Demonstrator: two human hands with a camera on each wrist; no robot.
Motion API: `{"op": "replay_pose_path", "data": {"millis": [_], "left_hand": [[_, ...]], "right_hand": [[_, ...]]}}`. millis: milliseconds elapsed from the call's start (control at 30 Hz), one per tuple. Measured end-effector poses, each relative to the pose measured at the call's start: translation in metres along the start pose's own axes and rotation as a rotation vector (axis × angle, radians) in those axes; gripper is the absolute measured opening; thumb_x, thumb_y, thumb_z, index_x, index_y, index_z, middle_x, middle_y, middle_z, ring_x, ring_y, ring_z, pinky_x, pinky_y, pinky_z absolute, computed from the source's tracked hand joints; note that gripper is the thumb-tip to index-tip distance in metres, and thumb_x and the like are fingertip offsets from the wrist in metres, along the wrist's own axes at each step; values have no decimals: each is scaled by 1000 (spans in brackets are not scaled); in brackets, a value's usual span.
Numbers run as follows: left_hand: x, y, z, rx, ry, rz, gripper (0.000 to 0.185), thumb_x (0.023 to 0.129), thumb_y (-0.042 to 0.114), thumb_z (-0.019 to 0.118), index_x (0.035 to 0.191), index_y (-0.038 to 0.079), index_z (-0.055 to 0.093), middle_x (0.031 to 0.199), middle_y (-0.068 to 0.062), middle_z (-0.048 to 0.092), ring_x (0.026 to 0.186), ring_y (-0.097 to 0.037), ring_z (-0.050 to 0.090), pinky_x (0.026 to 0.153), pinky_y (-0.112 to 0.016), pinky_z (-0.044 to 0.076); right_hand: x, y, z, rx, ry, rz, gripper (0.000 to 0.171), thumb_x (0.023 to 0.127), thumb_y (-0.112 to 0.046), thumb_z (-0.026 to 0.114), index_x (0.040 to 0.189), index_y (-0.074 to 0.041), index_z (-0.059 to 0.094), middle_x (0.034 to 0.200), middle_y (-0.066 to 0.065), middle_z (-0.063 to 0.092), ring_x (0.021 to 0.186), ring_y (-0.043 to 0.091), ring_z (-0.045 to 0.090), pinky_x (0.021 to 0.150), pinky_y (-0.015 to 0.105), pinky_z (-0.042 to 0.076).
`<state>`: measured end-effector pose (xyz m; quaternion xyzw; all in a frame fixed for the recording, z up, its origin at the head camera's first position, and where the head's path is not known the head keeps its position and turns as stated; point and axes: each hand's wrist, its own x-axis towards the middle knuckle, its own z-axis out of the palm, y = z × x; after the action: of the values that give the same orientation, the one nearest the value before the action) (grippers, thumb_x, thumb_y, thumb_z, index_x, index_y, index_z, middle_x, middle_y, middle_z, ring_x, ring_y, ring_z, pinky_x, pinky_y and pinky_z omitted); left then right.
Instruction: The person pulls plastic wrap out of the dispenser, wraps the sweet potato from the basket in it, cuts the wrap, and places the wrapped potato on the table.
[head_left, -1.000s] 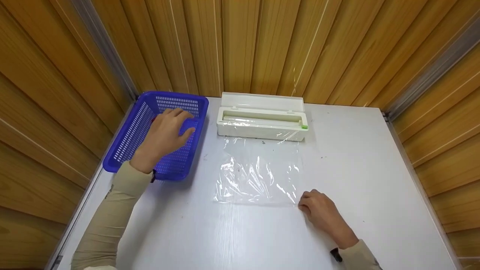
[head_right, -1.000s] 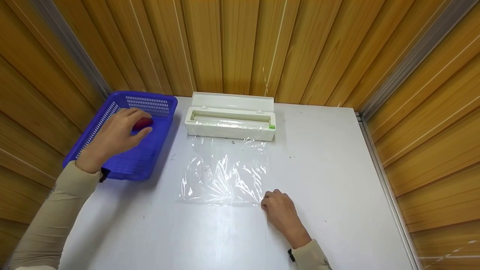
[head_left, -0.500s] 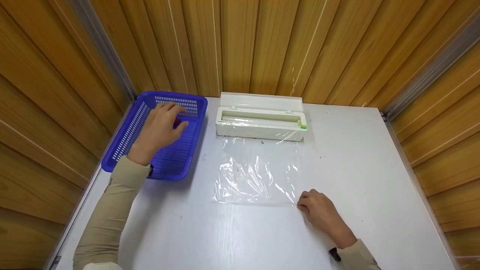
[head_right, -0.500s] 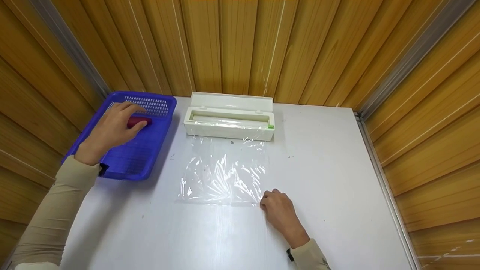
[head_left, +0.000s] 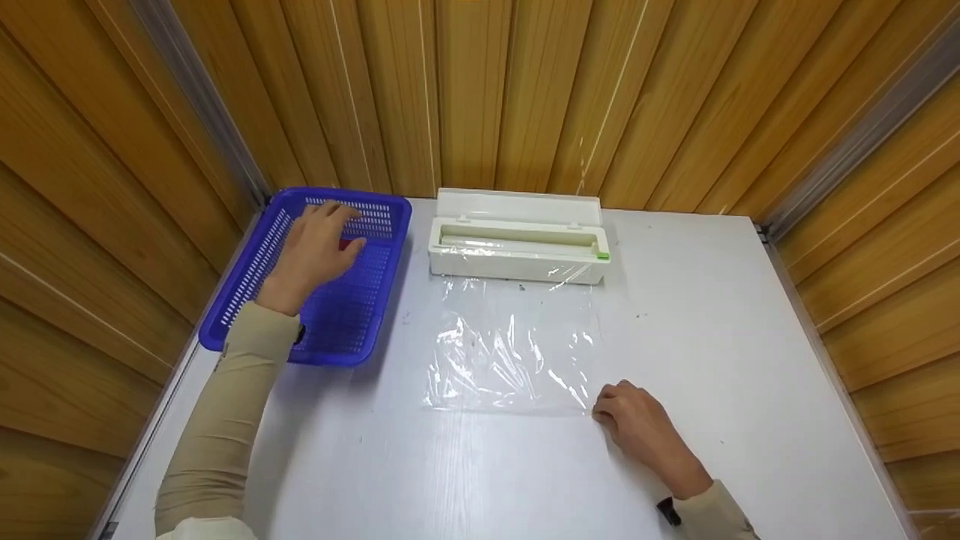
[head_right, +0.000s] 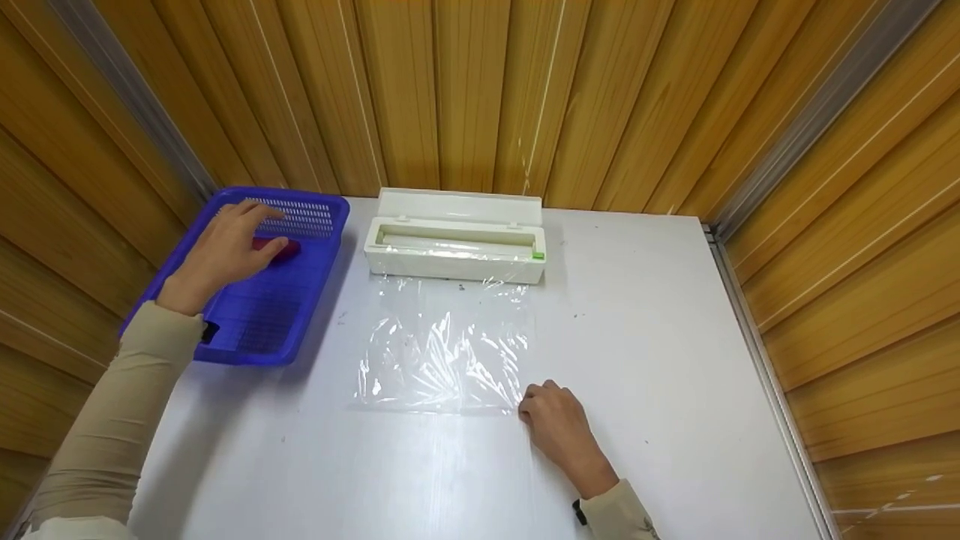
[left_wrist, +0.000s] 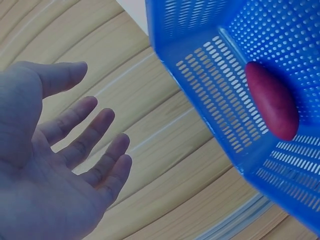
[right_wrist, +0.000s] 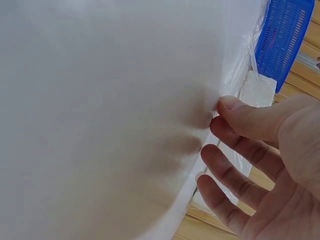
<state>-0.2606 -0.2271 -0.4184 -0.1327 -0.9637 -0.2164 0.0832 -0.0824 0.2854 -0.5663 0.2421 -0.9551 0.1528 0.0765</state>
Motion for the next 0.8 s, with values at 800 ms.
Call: {"op": "replay_pose_path", "data": {"millis": [800], "left_hand": [[32,-44,34,-32,118,-30,41,99,16,70,136,-2,65,143,-27,61,132,-51,52,112,-67,42]], "right_hand": [[-1,2,2,11,21,1,15,80,-1,90,81,-14,82,86,-8,75,79,13,64,68,29,53]]}}
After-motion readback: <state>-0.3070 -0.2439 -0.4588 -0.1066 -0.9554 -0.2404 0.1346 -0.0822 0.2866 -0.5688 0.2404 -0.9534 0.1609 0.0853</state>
